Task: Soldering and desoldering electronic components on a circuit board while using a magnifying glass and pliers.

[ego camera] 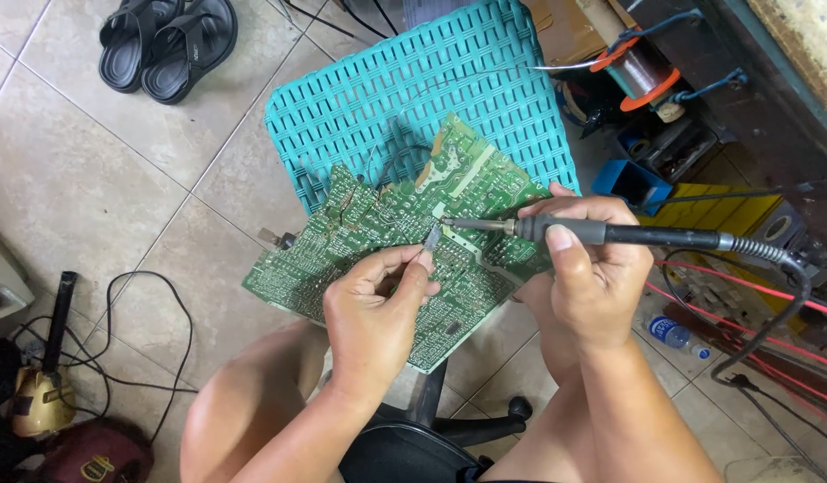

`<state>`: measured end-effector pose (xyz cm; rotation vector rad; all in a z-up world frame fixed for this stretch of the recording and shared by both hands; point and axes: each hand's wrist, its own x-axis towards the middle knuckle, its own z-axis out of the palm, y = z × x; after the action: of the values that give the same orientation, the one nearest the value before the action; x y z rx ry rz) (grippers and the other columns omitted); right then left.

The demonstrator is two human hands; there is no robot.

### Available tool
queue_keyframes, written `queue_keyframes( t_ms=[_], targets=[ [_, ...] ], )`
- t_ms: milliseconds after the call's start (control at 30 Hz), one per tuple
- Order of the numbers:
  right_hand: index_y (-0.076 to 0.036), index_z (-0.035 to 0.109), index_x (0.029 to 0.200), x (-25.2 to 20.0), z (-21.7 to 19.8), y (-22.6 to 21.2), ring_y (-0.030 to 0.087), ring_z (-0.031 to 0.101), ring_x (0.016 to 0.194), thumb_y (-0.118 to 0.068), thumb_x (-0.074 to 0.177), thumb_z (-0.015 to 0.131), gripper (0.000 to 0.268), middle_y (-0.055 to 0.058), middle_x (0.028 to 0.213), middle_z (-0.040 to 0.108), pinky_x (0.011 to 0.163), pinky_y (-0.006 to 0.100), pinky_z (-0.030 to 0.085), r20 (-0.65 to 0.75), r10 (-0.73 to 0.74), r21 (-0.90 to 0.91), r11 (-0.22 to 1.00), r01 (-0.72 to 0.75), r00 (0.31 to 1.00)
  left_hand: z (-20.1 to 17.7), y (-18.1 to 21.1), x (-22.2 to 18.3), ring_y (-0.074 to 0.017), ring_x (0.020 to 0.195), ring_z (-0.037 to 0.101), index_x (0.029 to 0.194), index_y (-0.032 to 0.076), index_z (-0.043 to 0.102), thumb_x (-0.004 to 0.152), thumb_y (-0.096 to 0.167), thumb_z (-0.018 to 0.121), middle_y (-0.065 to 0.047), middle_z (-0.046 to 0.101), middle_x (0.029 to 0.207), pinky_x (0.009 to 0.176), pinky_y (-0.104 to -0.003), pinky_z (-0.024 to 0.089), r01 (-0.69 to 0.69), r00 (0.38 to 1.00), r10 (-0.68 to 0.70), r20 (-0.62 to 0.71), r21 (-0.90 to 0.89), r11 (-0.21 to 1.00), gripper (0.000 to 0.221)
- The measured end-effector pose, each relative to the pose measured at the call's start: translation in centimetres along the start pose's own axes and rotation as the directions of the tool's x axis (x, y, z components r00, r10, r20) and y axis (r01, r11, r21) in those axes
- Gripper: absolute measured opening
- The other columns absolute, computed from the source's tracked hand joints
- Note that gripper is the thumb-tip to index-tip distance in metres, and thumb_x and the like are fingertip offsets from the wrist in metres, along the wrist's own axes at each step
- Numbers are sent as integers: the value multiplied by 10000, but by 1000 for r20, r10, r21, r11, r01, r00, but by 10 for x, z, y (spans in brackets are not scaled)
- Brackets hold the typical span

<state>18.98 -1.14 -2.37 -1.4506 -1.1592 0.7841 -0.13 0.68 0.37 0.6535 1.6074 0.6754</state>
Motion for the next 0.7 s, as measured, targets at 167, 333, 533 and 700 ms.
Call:
queue_keyframes(
  t_ms=[167,333,533,700],
  targets=[
    [-114,553,1041,-1,0,0,273,752,978,-291,1022,581,180,92,907,669,1217,523,486,17,-3,-29,1000,3,1000,-1,1,-1,-217,701,836,1047,34,802,866,81,774,-116,821,872,631,-295,716,-10,1000,10,10,1,1000,189],
    [-113,553,1050,1,0,-3,263,753,988,-305,1032,579,194,93,921,687,1219,525,467,45,-11,-65,998,14,999,0,-4,0,-221,699,832,1029,22,802,874,37,752,-107,823,878,661,-279,716,-79,997,79,7,-22,997,164],
    [-92,565,1052,1,0,-4,265,754,993,-294,1032,579,204,97,936,687,1216,520,475,55,-18,-88,996,23,998,-1,-3,-1,-220,706,833,1040,29,800,881,49,747,-108,821,885,668,-282,714,-79,997,79,22,-14,997,168],
    [-102,553,1052,1,-2,-3,267,757,999,-292,1033,571,191,86,914,680,1219,518,467,69,-22,-94,995,29,997,-1,-7,0,-214,702,827,1039,29,793,883,53,751,-100,812,878,670,-274,704,-114,993,115,29,-22,993,164]
  ],
)
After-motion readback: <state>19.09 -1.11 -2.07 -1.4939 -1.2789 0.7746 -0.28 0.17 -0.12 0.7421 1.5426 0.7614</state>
